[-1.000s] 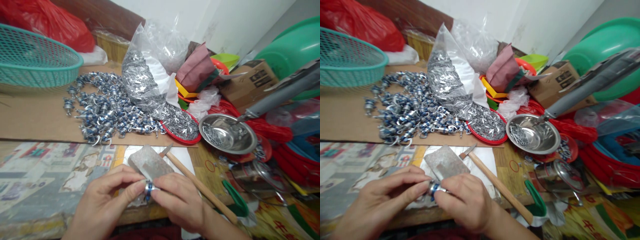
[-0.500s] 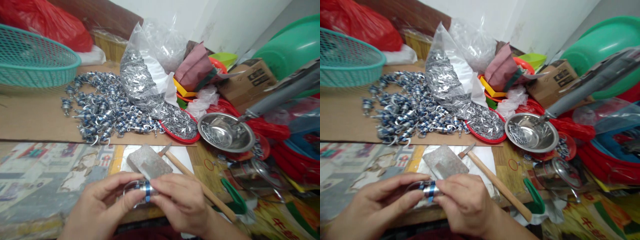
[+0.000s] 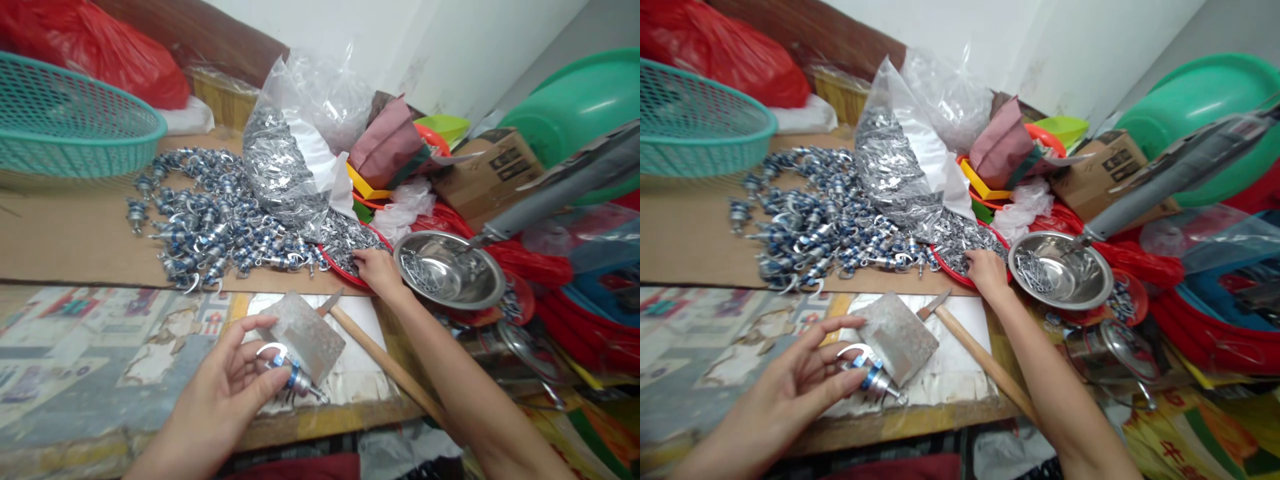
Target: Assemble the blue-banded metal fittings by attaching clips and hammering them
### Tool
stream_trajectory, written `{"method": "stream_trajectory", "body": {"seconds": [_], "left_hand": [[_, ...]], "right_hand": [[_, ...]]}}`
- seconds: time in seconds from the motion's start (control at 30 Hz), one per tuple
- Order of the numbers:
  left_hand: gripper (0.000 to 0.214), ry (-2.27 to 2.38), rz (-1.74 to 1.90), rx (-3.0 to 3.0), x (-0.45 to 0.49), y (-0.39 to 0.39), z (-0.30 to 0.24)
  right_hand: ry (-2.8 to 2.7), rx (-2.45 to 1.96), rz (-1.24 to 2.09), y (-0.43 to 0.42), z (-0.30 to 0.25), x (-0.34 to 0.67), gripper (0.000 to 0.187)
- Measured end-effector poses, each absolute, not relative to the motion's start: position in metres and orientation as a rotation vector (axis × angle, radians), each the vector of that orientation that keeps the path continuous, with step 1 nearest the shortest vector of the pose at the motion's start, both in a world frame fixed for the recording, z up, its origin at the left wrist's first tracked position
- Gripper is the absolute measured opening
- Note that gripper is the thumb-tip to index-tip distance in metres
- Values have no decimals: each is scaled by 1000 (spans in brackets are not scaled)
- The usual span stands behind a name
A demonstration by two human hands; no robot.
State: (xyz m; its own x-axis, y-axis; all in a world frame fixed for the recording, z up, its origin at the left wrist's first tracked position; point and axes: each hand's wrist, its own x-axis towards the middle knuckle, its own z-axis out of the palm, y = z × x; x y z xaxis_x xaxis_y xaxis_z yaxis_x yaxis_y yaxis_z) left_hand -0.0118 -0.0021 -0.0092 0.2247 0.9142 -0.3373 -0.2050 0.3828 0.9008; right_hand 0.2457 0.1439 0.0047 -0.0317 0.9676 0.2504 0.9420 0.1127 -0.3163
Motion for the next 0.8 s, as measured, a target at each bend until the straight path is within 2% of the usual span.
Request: {"method": "stream_trajectory", "body": {"seconds": [0.2,0.33,0.43,0.53,0.6,0.8], "left_hand": [[53,1001,967,774,-10,7,-7],[55,1016,982,724,-11,11,-11],[55,1013,970,710,-12,12,-14],[56,1000,955,704,-13,13,-14],[56,983,965,704,-12,14,-15],[53,944,1023,677,-10,11,-16]], "right_hand": [[-1998,-1821,113,153,3,253,15],[-1983,-1697,292,121,26,234,21],[-2151,-1437,557,80,42,207,11],[-2390,-968,773,48,48,184,11],[-2456,-880,761,38,46,176,13],[-2476,-995,649,32,40,172,12]]}}
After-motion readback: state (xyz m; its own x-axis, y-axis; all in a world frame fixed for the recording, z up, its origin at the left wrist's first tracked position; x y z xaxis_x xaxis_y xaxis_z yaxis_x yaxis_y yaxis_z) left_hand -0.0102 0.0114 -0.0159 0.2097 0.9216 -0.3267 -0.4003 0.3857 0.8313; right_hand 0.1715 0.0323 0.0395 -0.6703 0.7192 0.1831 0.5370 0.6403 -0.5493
